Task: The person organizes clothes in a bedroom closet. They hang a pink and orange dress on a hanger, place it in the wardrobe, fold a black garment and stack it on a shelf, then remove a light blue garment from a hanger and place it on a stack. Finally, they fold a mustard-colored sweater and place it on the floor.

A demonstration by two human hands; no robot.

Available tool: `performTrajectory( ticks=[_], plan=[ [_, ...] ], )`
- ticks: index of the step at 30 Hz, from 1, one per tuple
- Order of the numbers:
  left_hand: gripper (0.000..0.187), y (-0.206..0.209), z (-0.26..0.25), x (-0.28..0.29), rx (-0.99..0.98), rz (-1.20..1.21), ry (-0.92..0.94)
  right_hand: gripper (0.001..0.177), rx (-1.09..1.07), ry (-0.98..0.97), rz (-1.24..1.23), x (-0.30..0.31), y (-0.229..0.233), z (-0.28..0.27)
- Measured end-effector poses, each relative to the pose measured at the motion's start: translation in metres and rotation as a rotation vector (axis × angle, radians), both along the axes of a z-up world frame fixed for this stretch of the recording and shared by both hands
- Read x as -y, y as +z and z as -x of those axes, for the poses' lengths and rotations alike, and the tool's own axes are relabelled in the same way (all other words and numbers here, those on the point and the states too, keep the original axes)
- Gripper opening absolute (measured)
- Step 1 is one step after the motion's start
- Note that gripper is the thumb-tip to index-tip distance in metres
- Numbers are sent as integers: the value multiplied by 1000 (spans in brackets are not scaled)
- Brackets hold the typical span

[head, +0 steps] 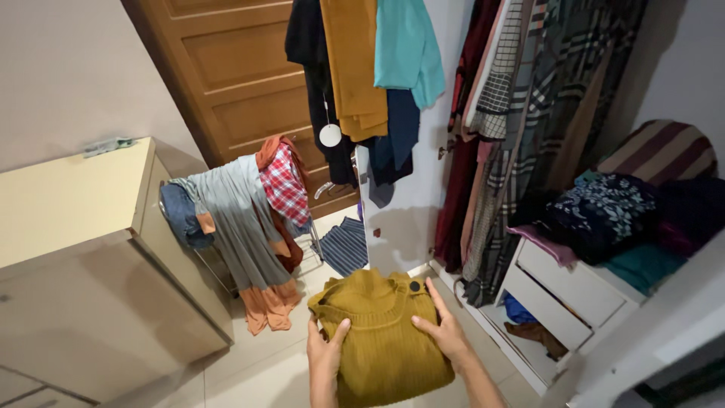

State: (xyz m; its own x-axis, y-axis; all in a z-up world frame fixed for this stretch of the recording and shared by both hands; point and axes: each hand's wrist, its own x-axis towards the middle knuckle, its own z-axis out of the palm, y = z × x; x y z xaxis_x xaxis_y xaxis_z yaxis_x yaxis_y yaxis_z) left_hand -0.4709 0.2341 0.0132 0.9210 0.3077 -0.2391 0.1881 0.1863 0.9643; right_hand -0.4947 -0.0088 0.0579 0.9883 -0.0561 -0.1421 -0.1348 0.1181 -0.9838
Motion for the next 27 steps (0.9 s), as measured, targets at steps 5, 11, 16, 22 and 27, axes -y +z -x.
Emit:
performTrajectory(
  ticks=[5,11,16,22,27],
  plan=[
    [86,-14,36,9,66,-25,16,93,-18,-6,-19,8,-7,34],
    [87,-11,76,35,52,-14,58,92,14,21,58,37,-10,61],
    [90,7,120,67,73,-21,103,90,114,116,-17,70,-12,84],
    [102,37,183,111,90,-24,149,91,153,168,21,104,-8,116],
    [115,55,240,129,221,3,40,91,72,186,39,121,-3,151]
  ],
)
